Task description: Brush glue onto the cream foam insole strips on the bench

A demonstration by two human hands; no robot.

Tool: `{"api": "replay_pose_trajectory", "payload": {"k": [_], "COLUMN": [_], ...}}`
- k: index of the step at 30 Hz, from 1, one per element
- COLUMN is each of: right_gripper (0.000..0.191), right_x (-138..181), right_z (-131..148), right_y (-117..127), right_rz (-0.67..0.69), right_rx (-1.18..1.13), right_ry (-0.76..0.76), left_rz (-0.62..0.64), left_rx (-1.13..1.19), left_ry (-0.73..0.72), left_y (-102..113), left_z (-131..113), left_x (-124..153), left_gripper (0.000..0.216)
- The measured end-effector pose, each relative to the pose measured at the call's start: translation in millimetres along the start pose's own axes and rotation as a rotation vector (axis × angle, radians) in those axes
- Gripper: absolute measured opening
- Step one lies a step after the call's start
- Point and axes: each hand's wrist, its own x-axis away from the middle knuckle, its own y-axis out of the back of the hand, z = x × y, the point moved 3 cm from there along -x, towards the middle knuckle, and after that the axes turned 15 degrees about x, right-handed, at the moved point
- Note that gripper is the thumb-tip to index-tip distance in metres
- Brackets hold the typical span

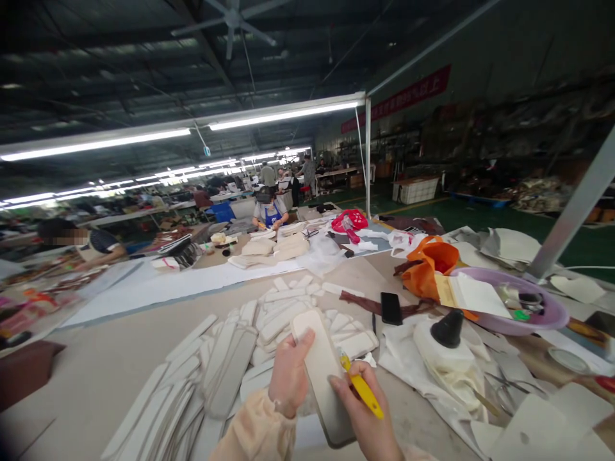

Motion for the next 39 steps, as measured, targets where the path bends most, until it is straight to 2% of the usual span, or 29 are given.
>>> {"api": "replay_pose_trajectory", "payload": {"k": [10, 17, 24, 28, 34, 36, 39], "right_gripper": [0.034, 0.033, 0.031, 0.029, 0.032, 0.033, 0.031], "right_x": [1.7, 4.1, 6.5, 8.3, 15.0, 16.7, 20.4], "right_z": [6.3, 8.0, 13.1, 5.1, -8.1, -5.9, -2.1], "right_y": [-3.4, -6.4, -2.4, 9.4, 19.7, 19.1, 18.0], "right_rz": [0.009, -0.012, 0.011, 0.04, 0.092, 0.092, 0.024], "right_rx": [0.037, 0.041, 0.064, 0.057, -0.067, -0.058, 0.081], "right_ry": [0.013, 0.009, 0.047, 0.063, -0.109, -0.111, -0.05], "left_rz": [0.058, 0.035, 0.032, -0.067, -0.31, -0.347, -0.347], "left_rx": [0.01, -0.027, 0.046, 0.12, 0.224, 0.23, 0.234], "left_ry": [0.024, 0.051, 0.071, 0.034, -0.013, -0.019, -0.025], "left_y": [2.0, 9.1, 11.5, 23.5, 52.9, 58.1, 61.4], "left_z": [-5.4, -6.1, -7.8, -21.6, -34.8, -33.3, -29.8], "left_x": [-3.3, -5.0, -4.5, -18.8, -43.5, -45.2, -41.6], "left_gripper": [0.03, 0.031, 0.035, 0.031, 0.011, 0.009, 0.009]}}
